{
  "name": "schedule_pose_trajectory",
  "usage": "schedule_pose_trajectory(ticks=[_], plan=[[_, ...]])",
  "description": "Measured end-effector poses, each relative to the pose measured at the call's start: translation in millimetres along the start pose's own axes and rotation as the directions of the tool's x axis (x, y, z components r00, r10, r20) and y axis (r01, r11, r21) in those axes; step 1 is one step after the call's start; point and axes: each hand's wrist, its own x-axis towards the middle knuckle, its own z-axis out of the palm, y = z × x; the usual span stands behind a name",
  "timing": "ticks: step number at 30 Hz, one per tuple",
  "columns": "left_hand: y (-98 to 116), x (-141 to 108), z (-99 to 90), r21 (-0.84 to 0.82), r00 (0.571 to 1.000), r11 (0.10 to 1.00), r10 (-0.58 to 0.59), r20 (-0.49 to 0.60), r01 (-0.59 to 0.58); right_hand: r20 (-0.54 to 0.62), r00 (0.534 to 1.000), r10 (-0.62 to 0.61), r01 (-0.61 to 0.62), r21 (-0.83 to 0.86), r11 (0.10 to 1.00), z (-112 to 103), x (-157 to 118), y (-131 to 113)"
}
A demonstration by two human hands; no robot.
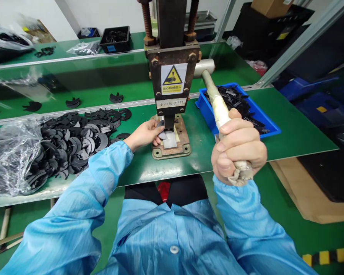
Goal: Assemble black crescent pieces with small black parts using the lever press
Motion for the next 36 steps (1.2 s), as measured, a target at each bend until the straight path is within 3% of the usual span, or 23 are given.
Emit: schedule_pose_trajectory(ticks=[6,11,15,18,21,23,25,28,30,32,36], plan=[[6,9,-0.8,0.021,0.998,0.998,-0.053,0.031,0.052,-0.023,0.999,0.038,-0.038,-0.008,0.999,2,-1,-4],[14,14,-3.2,0.07,0.985,0.984,-0.168,0.036,0.165,-0.082,0.995,0.048,-0.048,-0.006,0.999,8,-1,-6],[17,12,4.2,0.042,0.981,0.98,-0.195,0.013,0.194,-0.062,0.997,0.049,-0.051,-0.023,0.998,6,-1,-5],[16,0,16.4,0.068,0.994,0.993,-0.092,-0.051,0.095,-0.022,0.999,0.038,-0.038,-0.036,0.999,0,0,-3],[12,-23,14.8,0.126,0.993,0.985,0.119,-0.016,-0.116,0.01,1.0,0.027,-0.027,-0.041,0.999,-5,1,-1],[10,-39,-4.0,0.228,0.97,0.944,0.24,0.023,-0.239,0.015,0.999,0.036,-0.036,-0.032,0.999,-5,1,-2],[7,-51,-37.2,0.43,0.949,0.863,0.312,-0.042,-0.265,0.001,0.998,0.062,-0.062,-0.016,0.998,-3,1,-3],[3,-49,-96.8,0.699,0.901,0.714,0.327,-0.284,-0.039,-0.047,0.995,0.086,-0.087,-0.006,0.996,2,0,-4],[-1,-32,-129.5,0.788,0.887,0.603,0.287,-0.362,0.126,-0.072,0.995,0.072,-0.073,-0.014,0.997,4,-1,-3],[-5,-7,-149.5,0.83,0.887,0.513,0.247,-0.389,0.221,-0.079,0.995,0.056,-0.058,-0.02,0.998,5,-1,-2],[-8,45,-154.7,0.864,0.885,0.378,0.194,-0.424,0.331,-0.033,0.998,0.047,-0.048,-0.023,0.999,0,-1,-1]])
